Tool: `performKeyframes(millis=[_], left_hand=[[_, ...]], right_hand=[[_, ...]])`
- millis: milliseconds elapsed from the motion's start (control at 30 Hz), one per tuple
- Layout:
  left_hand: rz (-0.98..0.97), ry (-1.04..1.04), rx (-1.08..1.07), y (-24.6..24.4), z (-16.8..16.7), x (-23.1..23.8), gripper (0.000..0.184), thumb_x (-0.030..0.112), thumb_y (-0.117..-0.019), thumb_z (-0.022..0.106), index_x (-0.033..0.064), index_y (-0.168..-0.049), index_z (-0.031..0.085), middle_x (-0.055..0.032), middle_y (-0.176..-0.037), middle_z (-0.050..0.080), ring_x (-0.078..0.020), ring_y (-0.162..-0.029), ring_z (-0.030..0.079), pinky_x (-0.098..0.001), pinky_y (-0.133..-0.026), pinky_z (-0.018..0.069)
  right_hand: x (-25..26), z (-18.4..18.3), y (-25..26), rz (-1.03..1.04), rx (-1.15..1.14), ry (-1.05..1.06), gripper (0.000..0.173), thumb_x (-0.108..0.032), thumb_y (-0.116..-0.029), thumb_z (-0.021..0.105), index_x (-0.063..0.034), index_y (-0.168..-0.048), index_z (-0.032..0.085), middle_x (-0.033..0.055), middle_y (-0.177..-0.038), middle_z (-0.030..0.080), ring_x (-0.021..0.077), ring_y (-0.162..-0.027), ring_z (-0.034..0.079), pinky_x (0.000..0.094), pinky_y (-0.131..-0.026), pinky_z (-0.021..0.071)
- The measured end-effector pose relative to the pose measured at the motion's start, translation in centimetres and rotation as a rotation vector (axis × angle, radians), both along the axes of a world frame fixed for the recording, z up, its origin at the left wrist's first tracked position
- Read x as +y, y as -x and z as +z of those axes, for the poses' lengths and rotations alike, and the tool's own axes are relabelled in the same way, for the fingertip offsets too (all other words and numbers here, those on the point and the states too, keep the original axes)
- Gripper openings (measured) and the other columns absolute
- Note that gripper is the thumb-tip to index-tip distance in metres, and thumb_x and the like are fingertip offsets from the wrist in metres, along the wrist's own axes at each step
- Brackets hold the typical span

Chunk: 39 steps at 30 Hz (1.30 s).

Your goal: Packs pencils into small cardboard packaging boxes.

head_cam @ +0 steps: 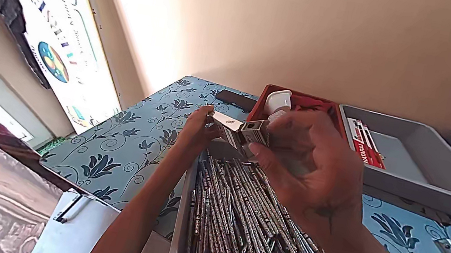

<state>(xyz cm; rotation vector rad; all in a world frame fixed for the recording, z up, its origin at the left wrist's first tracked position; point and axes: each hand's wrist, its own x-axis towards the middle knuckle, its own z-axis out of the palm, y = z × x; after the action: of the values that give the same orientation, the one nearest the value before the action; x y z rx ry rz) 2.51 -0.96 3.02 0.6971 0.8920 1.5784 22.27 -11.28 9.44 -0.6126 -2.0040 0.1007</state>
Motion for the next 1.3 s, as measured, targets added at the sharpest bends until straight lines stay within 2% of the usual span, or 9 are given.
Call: performKeyframes(millis=[133,300,367,467,533,700,1033,1167,1300], left_hand=[[0.008,-0.012,-0.016,0.0,-0.2,-0.1,0.008,0.023,-0.1078,0.043,0.0164,-0.105,0.049,0.0022,-0.083,0.06,-0.0086,-0.07,0.064,-0.0258,-0.065,0.0575],[0.012,-0.014,-0.021,0.0,-0.4,0.1,0.012,0.023,-0.1086,0.042,0.0147,-0.105,0.05,0.0004,-0.081,0.059,-0.0109,-0.07,0.064,-0.0285,-0.066,0.0572],[0.016,-0.015,-0.024,0.0,-0.3,0.0,0.012,0.023,-0.1093,0.041,0.0148,-0.105,0.049,0.0012,-0.078,0.058,-0.0101,-0.067,0.063,-0.027,-0.063,0.0568],[0.018,-0.001,-0.02,-0.1,0.0,-0.2,0.012,0.025,-0.1095,0.042,0.014,-0.112,0.047,-0.0009,-0.084,0.058,-0.0114,-0.07,0.063,-0.0277,-0.063,0.0562],[0.025,0.015,-0.03,-0.1,0.1,-0.4,0.019,0.025,-0.1092,0.044,0.0114,-0.123,0.045,-0.005,-0.093,0.058,-0.0148,-0.076,0.064,-0.0302,-0.067,0.0569],[0.037,0.027,-0.038,-0.3,0.3,-0.4,0.03,0.024,-0.1098,0.042,0.0068,-0.135,0.041,-0.0123,-0.109,0.058,-0.0201,-0.086,0.066,-0.0344,-0.073,0.0579],[0.065,0.036,-0.078,-0.3,0.0,-0.1,0.036,0.023,-0.1086,0.046,0.0091,-0.14,0.036,-0.0136,-0.108,0.057,-0.0219,-0.086,0.065,-0.0362,-0.073,0.0577],[0.066,0.049,-0.08,-0.4,0.3,-0.2,0.032,0.024,-0.1092,0.045,0.0095,-0.137,0.037,-0.0115,-0.102,0.057,-0.0205,-0.08,0.064,-0.0347,-0.068,0.0574],[0.063,0.043,-0.073,-0.4,0.2,-0.2,0.035,0.024,-0.1093,0.045,0.0091,-0.14,0.037,-0.0125,-0.105,0.057,-0.0213,-0.083,0.064,-0.0354,-0.071,0.0572]], right_hand=[[0.1,-0.5,-0.1,-0.054,-0.026,-0.15,0.021,-0.011,-0.0917,0.068,-0.0002,-0.11,0.072,0.0055,-0.099,0.072,0.0017,-0.091,0.069,0.0136,-0.08,0.0577],[0.5,-1.1,-0.3,-0.078,-0.06,-0.239,0.02,-0.008,-0.093,0.066,0.0,-0.109,0.075,0.0099,-0.103,0.072,0.0056,-0.098,0.068,0.0127,-0.084,0.0538],[0.7,-1.2,-0.4,-0.075,-0.058,-0.205,0.021,-0.01,-0.0946,0.066,0.0001,-0.112,0.074,0.0103,-0.108,0.07,0.0052,-0.101,0.067,0.0132,-0.086,0.0546],[0.9,-1.4,-0.5,-0.084,-0.059,-0.198,0.022,-0.011,-0.0958,0.067,0.0008,-0.114,0.073,0.0105,-0.11,0.068,0.0047,-0.103,0.067,0.0143,-0.087,0.0566],[1.1,-1.5,-0.5,-0.092,-0.053,-0.228,0.02,-0.009,-0.0953,0.067,0.0018,-0.112,0.073,0.0113,-0.11,0.067,0.0054,-0.102,0.067,0.0143,-0.086,0.056],[1.3,-2.1,-0.5,-0.118,-0.026,-0.271,0.011,-0.007,-0.0921,0.069,0.001,-0.099,0.071,0.0074,-0.099,0.063,0.0024,-0.1,0.063,0.0101,-0.085,0.0525],[1.6,-2.4,-0.8,-0.136,0.039,-0.167,0.015,-0.01,-0.0917,0.069,0.0012,-0.101,0.068,0.0039,-0.096,0.062,-0.0009,-0.087,0.065,0.0128,-0.077,0.057],[1.6,-2.5,-0.7,-0.12,0.079,-0.148,0.015,-0.008,-0.0904,0.07,0.0006,-0.102,0.068,0.0016,-0.096,0.062,-0.0015,-0.088,0.065,0.0135,-0.079,0.0584],[1.8,-2.7,-0.7,-0.106,0.098,-0.162,0.015,-0.007,-0.0905,0.07,0.0011,-0.103,0.068,0.0014,-0.096,0.062,-0.0009,-0.087,0.065,0.0141,-0.078,0.0585]])
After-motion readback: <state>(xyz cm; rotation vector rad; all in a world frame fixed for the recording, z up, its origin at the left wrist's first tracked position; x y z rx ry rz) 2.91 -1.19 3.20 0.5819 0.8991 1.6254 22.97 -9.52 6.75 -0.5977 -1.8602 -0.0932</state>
